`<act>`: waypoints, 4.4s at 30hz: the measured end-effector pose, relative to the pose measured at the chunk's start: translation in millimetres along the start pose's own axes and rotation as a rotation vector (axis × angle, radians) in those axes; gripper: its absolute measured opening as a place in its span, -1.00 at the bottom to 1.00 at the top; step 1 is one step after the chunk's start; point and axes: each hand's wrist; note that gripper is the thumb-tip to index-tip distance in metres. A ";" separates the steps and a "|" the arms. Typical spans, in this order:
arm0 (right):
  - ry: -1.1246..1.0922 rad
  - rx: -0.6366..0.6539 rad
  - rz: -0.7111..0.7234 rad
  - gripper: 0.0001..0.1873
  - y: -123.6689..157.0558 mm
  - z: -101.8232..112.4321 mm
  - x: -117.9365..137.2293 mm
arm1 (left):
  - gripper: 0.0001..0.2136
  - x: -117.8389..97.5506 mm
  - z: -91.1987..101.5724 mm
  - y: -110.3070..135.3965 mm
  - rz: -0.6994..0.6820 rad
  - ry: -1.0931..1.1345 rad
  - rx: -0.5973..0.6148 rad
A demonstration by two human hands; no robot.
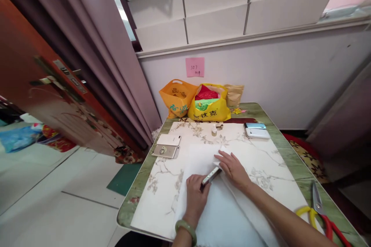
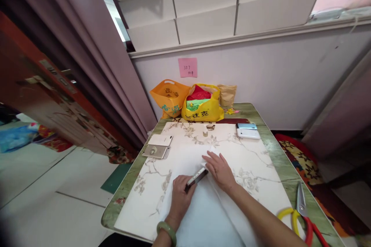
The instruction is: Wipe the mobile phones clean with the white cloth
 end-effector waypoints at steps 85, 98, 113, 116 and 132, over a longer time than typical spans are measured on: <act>-0.103 -0.036 -0.268 -0.75 -21.5 7.7 2.2 | -0.12 3.3 -8.4 1.7 -0.015 -0.068 0.013; -0.198 0.186 -0.059 -0.85 6.2 -10.4 32.0 | -0.16 6.6 -12.4 3.6 0.019 -0.053 0.021; -0.048 0.210 0.097 -0.82 15.2 -15.1 59.6 | -0.22 7.4 -12.1 2.9 -0.009 -0.061 0.019; 0.070 0.134 -0.044 -0.82 -0.6 -9.3 31.9 | -0.19 5.0 -10.2 2.5 0.014 -0.057 0.045; 0.077 0.013 -0.158 -0.79 -14.1 12.2 0.1 | -0.20 7.7 -10.6 2.8 -0.009 -0.074 0.046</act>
Point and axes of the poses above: each hand's wrist, its own y-axis away from the middle knuckle, its own z-axis out of the back of the hand, x = y × z, and after that the axes turned 11 degrees about -x, right-handed
